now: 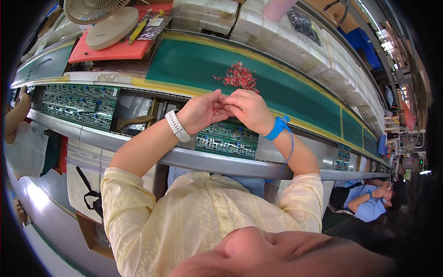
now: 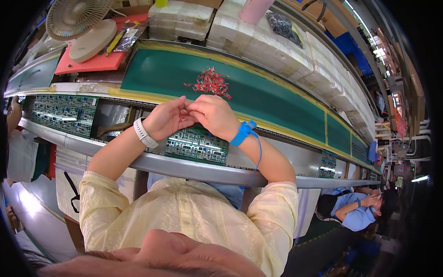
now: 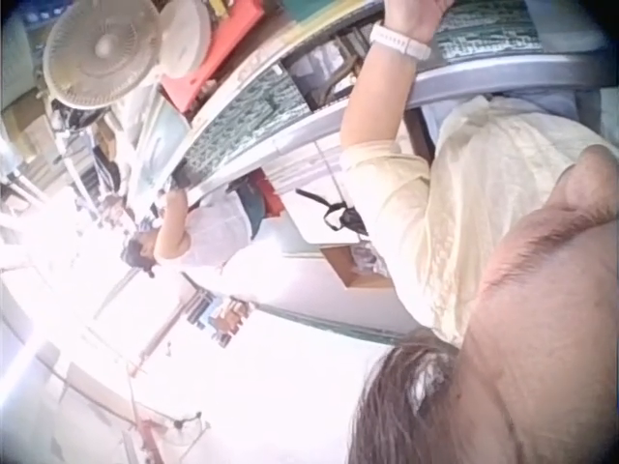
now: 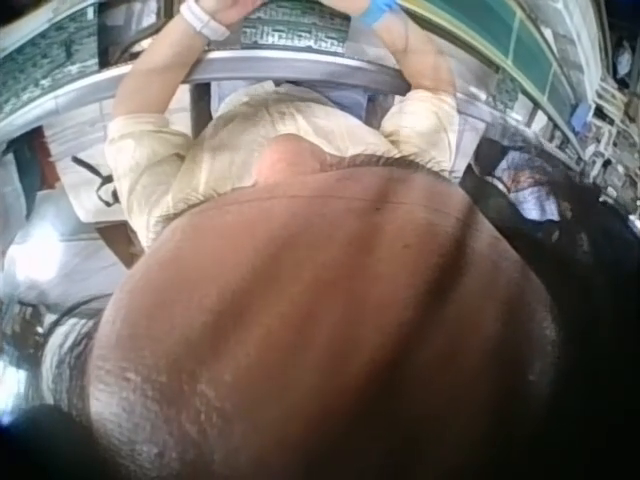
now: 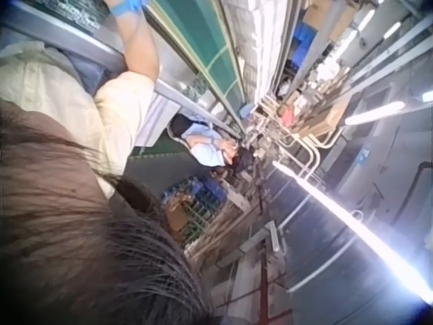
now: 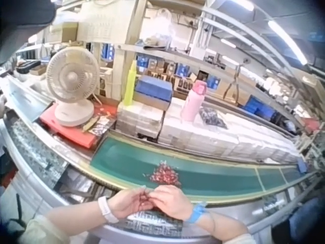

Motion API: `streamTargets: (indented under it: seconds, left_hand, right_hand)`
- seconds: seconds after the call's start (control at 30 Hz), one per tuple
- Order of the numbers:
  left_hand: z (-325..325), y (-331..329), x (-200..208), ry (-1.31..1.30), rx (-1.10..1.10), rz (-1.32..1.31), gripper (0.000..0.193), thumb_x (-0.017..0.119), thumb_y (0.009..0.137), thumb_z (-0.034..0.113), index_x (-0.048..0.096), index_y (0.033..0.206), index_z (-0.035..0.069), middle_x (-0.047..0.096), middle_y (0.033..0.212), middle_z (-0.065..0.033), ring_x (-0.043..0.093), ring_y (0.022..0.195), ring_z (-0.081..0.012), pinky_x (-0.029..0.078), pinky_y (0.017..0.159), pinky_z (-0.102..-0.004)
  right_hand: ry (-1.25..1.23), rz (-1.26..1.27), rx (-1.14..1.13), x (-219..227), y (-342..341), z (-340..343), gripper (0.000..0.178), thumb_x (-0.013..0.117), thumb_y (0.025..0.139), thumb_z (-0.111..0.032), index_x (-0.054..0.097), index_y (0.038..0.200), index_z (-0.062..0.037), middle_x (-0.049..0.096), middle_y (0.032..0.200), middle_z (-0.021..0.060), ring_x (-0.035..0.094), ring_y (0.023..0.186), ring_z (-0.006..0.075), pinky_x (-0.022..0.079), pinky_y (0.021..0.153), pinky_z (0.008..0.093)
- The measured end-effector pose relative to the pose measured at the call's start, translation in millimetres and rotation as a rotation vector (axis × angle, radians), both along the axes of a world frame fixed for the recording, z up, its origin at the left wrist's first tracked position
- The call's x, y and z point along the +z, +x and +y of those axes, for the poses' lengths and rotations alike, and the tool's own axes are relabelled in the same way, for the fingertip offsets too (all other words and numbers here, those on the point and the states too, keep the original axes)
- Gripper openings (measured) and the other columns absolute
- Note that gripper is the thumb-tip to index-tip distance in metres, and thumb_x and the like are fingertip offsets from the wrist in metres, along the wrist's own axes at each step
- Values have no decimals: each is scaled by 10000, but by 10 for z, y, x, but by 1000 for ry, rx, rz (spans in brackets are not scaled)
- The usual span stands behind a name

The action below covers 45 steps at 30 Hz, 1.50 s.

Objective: The person inserts small red electronic components into a printed circuit board by hand.

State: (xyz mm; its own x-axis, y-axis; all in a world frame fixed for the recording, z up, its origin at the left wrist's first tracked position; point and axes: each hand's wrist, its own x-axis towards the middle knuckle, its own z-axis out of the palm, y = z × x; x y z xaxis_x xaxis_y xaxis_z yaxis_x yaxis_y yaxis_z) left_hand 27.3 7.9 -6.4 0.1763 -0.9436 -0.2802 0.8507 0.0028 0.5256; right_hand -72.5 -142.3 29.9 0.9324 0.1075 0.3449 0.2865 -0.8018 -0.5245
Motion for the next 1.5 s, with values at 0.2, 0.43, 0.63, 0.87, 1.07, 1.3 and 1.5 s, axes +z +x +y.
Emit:
streamTargets:
  seconds: [0.2, 0.43, 0.63, 0.87, 1.07, 1.3, 1.5]
  left_hand:
    - [15, -122, 74, 28, -187, -86, 248, 401, 945, 197, 512, 1047, -1, 608, 954, -87, 621, 843, -146, 511, 762, -233]
    - [33, -159, 75, 106, -220, -225, 123, 536, 886, 128, 524, 950, 23, 618, 892, -68, 621, 794, -122, 512, 695, -215]
    - [27, -169, 81, 143, -226, -278, 129, 559, 873, 136, 524, 938, 29, 626, 865, -66, 624, 769, -117, 508, 665, -201]
    - [12, -166, 77, 161, -252, -316, 109, 544, 871, 112, 524, 940, 31, 622, 894, -79, 621, 792, -125, 508, 679, -215]
    - [5, -147, 113, 195, -82, -265, 179, 534, 869, 89, 506, 1034, 26, 599, 1008, -99, 599, 937, -156, 494, 776, -241]
    - [12, -125, 123, 213, -77, -218, 214, 464, 901, 91, 492, 1099, 14, 595, 1062, -120, 599, 957, -169, 493, 775, -239]
    - [12, -110, 108, 217, -93, -228, 238, 428, 921, 105, 486, 1131, 10, 600, 1054, -114, 607, 923, -159, 494, 765, -235]
  right_hand:
    - [570, 206, -45, -65, -221, -134, 140, 671, 742, -14, 669, 879, -44, 556, 847, 41, 533, 813, 127, 428, 727, 237]
    - [758, 364, -27, -126, -325, -134, 146, 670, 762, -35, 666, 908, -31, 554, 894, 33, 528, 840, 120, 429, 737, 234]
    - [635, 368, -34, -65, -346, -178, 127, 662, 759, -24, 654, 885, -26, 597, 877, 56, 561, 823, 145, 444, 735, 254]
    - [424, 241, -1, 40, -343, -218, 81, 650, 748, -9, 622, 822, -27, 596, 818, 72, 572, 767, 177, 456, 695, 271]
    - [260, 305, -64, -31, -419, -434, 78, 620, 756, -16, 600, 829, -35, 562, 790, 72, 563, 729, 204, 454, 647, 285]
    - [49, 302, 30, -154, -388, -393, 52, 584, 766, -97, 606, 796, -60, 539, 785, 78, 551, 756, 264, 451, 655, 364]
    - [-14, 290, 41, -165, -378, -395, 56, 585, 766, -112, 606, 787, -65, 533, 791, 74, 549, 775, 264, 451, 664, 373]
